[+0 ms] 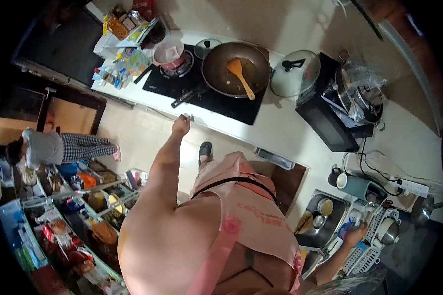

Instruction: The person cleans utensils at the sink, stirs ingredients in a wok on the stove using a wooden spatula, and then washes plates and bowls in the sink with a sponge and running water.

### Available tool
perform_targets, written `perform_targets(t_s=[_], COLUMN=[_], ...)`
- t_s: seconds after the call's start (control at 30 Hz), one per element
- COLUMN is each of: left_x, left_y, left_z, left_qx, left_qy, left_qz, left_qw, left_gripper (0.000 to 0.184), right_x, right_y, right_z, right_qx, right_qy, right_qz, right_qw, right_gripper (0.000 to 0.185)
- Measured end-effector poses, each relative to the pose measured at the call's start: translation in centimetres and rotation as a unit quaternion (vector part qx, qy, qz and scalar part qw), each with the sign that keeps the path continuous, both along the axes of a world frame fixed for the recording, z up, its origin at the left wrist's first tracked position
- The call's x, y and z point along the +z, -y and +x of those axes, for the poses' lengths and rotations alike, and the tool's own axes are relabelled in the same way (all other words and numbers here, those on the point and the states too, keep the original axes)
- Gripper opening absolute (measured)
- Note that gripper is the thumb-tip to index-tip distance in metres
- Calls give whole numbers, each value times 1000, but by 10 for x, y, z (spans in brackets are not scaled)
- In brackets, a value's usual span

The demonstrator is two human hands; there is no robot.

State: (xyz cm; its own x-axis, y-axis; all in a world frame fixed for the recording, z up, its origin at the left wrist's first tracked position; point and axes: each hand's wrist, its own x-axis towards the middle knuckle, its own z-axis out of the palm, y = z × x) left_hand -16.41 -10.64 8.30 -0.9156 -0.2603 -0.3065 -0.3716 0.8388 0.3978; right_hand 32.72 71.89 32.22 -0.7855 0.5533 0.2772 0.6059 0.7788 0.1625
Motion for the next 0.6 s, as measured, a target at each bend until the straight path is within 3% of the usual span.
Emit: perform_targets(t_s=[0.07,0.13,0.2,0.27,0.33,0.4,0.5,0.6], left_x=[-3,-4,-37,9,-3,-4,22,33], left_y=[27,52,83,63,66,63,46,24], left_z=[-33,-69,-112,-145,-174,-197,-215,-232], left_qx=[-13,-51,-151,-176,-264,-317,-375,-465], left_qy=[8,27,-42,-5,-28,21,-6,114], left_qz=[0,29,89,54,48,52,13,-16], left_qw=[1000,998,984,983,963,947,927,878], left_gripper=[47,48,45,41,45,48,50,50], right_x=[-1,-26,-31,-39,-47,-53,-60,-55], right_y=[77,132,212,290,349,393,436,456], right_z=[-45,-67,-109,-144,-168,-179,-175,-163], right_qx=[-26,37,-18,19,48,45,61,35], right_qy=[-29,-23,-18,-73,-18,-28,-25,-29], right_qz=[-60,-64,-174,-232,-222,-322,-285,-279], right_qw=[997,997,984,970,974,945,956,959], right_gripper=[40,37,35,32,31,31,29,29])
